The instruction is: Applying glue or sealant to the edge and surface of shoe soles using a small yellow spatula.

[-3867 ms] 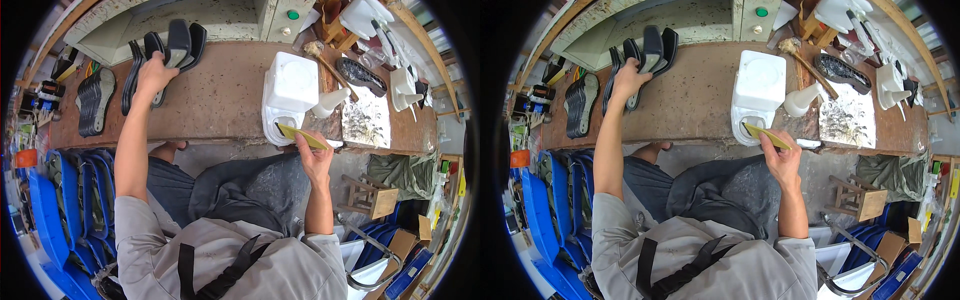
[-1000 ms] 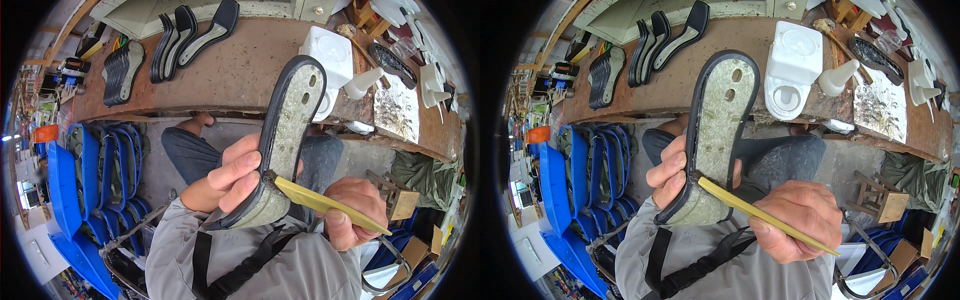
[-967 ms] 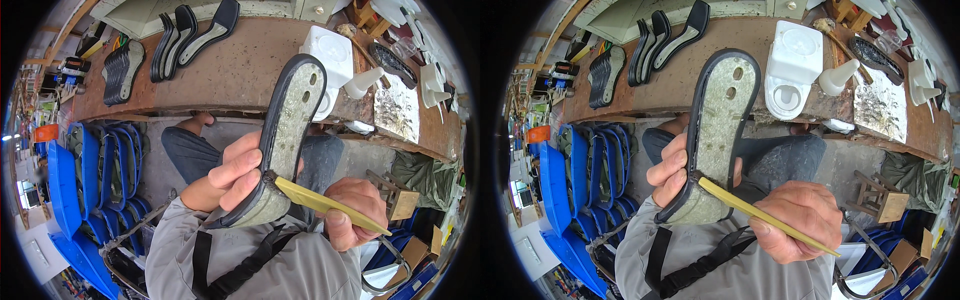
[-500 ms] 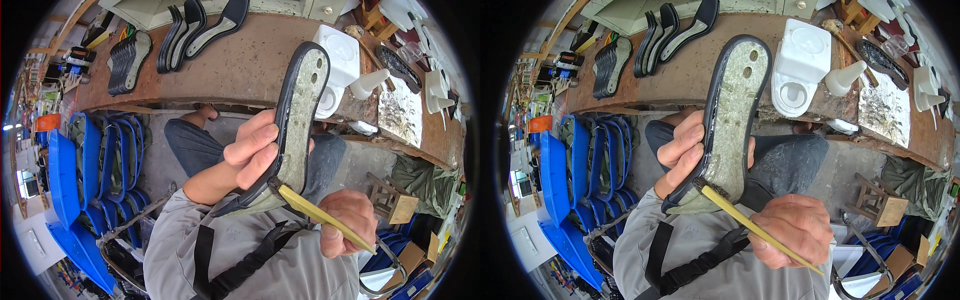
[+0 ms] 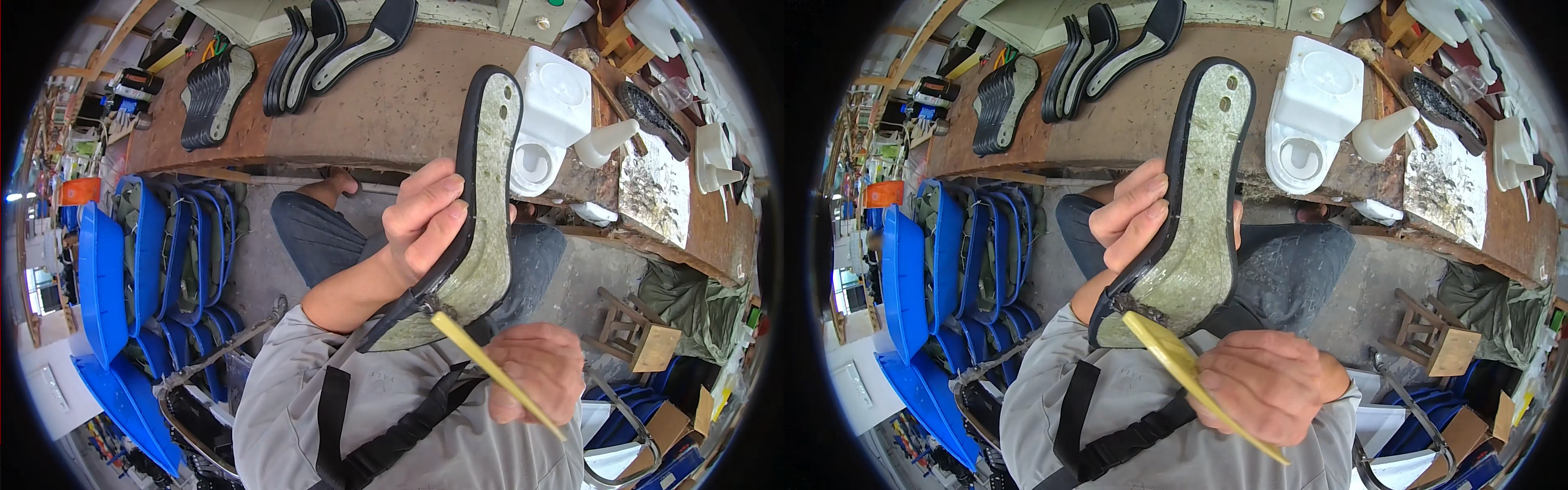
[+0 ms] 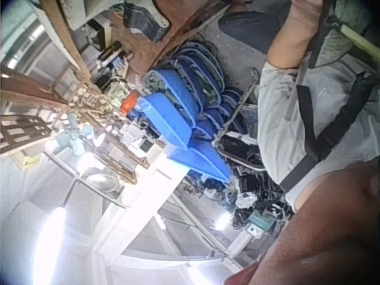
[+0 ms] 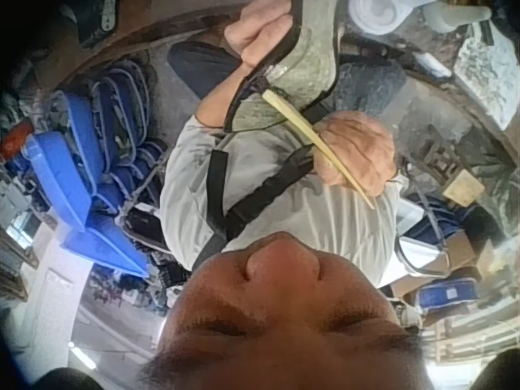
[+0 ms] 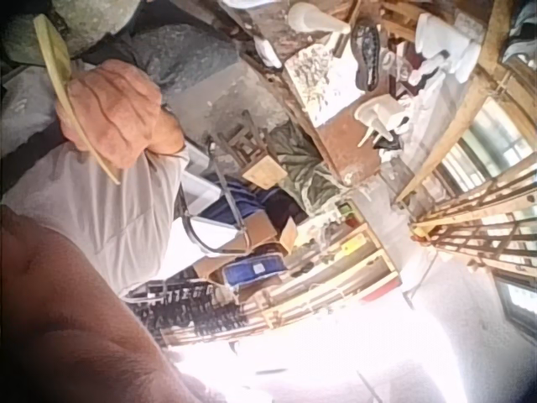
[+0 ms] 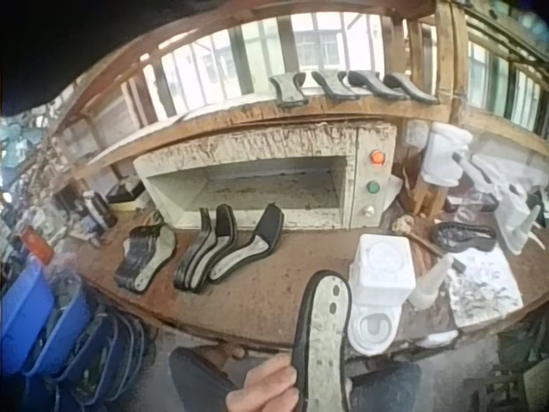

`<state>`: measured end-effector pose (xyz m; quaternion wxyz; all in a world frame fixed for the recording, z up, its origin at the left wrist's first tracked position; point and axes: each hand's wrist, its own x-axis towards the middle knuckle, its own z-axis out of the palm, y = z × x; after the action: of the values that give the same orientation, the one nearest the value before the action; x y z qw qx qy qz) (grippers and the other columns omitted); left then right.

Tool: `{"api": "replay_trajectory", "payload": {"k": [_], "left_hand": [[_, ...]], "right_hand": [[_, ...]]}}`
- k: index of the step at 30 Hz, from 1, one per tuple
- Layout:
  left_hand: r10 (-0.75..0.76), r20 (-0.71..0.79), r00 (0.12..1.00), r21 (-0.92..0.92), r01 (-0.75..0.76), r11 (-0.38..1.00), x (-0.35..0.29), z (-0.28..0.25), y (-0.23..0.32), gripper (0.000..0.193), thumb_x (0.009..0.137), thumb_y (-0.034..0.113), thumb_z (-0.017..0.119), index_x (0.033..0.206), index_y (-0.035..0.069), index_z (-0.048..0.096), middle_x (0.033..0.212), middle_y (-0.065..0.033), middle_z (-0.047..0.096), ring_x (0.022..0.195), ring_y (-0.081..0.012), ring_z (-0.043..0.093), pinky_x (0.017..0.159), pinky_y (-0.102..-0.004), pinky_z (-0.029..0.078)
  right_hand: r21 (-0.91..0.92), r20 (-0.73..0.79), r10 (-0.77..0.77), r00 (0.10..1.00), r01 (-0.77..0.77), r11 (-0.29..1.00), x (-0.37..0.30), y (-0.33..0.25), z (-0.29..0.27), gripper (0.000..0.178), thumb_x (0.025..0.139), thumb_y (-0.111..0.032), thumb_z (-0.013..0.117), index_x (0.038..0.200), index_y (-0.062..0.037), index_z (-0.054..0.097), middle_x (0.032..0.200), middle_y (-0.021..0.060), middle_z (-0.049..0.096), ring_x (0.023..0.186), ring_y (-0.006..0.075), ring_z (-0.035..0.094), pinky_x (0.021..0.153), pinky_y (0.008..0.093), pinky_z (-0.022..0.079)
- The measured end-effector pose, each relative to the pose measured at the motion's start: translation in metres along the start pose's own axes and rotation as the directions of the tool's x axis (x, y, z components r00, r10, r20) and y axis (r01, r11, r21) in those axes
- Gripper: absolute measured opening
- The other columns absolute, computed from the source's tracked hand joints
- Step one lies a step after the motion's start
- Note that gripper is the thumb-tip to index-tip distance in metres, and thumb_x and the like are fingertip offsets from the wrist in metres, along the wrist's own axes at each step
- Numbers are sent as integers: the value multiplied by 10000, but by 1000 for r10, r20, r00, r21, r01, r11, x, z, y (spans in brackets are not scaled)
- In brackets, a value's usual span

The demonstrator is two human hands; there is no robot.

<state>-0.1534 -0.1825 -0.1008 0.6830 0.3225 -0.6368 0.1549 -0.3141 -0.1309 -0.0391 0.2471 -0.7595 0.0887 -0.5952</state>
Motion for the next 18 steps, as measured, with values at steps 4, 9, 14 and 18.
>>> {"api": "replay_trajectory", "payload": {"k": [4, 9, 14, 18], "left_hand": [[7, -39, 999, 36, -6, 999, -3, 3, -2, 631, 651, -139, 710, 1194, -19, 411, 1195, -204, 425, 817, -348, 606, 544, -361, 547], [7, 58, 998, 93, -13, 996, -8, -7, -7, 611, 668, -78, 770, 1160, -87, 408, 1051, -228, 511, 755, -316, 665, 649, -306, 599], [23, 33, 999, 57, -25, 998, -11, -7, -8, 518, 717, -118, 689, 1151, -124, 406, 943, -263, 580, 688, -326, 666, 649, -321, 599], [72, 16, 997, 156, -74, 985, -10, -8, -11, 580, 687, -64, 750, 1153, -86, 406, 1018, -232, 532, 781, -333, 663, 683, -317, 596]], "right_hand": [[-82, 27, -63, 998, 65, 995, 1, 1, 2, 222, 738, -68, 732, 851, 68, 597, 703, 122, 638, 561, 206, 662, 538, 294, 571], [-47, 32, -122, 992, 124, 991, 2, 1, 12, 152, 739, -46, 720, 786, 59, 621, 713, 152, 655, 546, 185, 651, 499, 288, 560], [0, -267, 143, 953, -148, 989, 8, 6, 6, 75, 728, -9, 678, 741, 62, 658, 565, 105, 615, 461, 181, 614, 424, 298, 556], [-59, -149, -2, 989, -7, 998, 12, 3, 7, 144, 723, -15, 698, 807, 87, 641, 681, 143, 651, 518, 194, 637, 439, 301, 549]]}}
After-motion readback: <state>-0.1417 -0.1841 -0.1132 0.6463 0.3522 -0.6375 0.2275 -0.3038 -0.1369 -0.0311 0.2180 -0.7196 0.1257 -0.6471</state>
